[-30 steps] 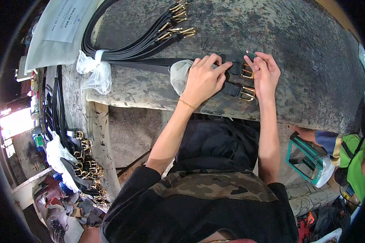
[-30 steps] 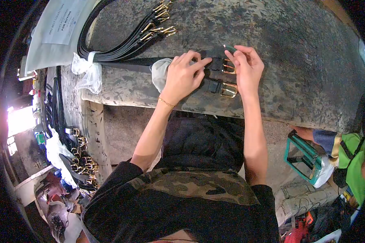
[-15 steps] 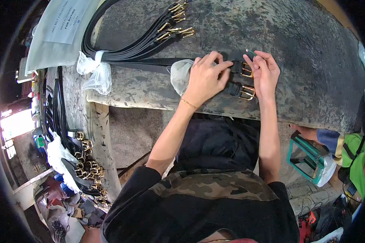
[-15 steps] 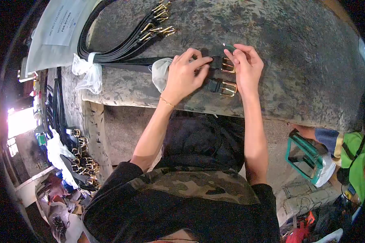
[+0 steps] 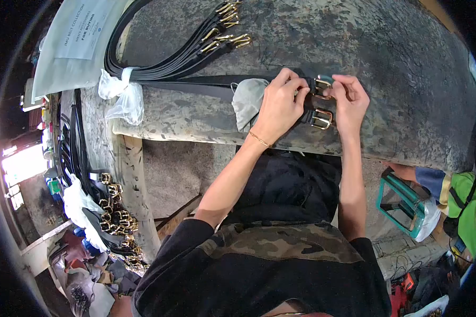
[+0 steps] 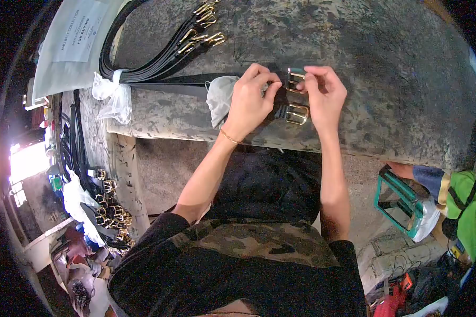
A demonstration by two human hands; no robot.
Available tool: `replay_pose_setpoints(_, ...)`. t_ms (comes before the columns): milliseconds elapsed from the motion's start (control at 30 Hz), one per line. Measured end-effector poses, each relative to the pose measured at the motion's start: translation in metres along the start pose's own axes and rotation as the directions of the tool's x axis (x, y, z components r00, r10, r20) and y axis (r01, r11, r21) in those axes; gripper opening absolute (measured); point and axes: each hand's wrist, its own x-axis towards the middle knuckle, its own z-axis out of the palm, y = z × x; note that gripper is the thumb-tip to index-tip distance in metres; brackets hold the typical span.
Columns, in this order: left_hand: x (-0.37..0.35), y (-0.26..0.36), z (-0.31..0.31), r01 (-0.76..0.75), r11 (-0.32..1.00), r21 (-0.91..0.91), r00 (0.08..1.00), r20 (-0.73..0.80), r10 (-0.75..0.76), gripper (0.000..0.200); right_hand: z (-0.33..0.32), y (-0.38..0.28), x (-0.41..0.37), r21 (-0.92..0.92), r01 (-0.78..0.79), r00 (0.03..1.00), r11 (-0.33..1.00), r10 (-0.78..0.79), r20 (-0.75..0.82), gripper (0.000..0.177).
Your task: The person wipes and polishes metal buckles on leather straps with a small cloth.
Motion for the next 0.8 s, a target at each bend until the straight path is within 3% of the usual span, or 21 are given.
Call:
replay_pose_setpoints(200,0.006,-0.005,-0.007,0.051,0.999,0.006,0.995,0.09,-0.051,0.009,-0.003,0.012,-0.007,-0.134,0.127,0.992,0.983,-0.121,0.046,0.007)
replay_pose_setpoints(467,0.006,-0.004,-0.009,0.077,0.997,-0.025,0.994,0.085,-0.074,0.009,0.0,0.006,-0.008,-0.332,0.236,0.971,0.913,-0.209,0.114,0.008)
replay_pose_setpoints(800,0.005,-0.007,-0.008,0.062,0.998,-0.025,0.996,0.071,-0.06,0.009,0.001,0.004,-0.008,-0.373,0.27,0.962,0.888,-0.233,0.142,0.009)
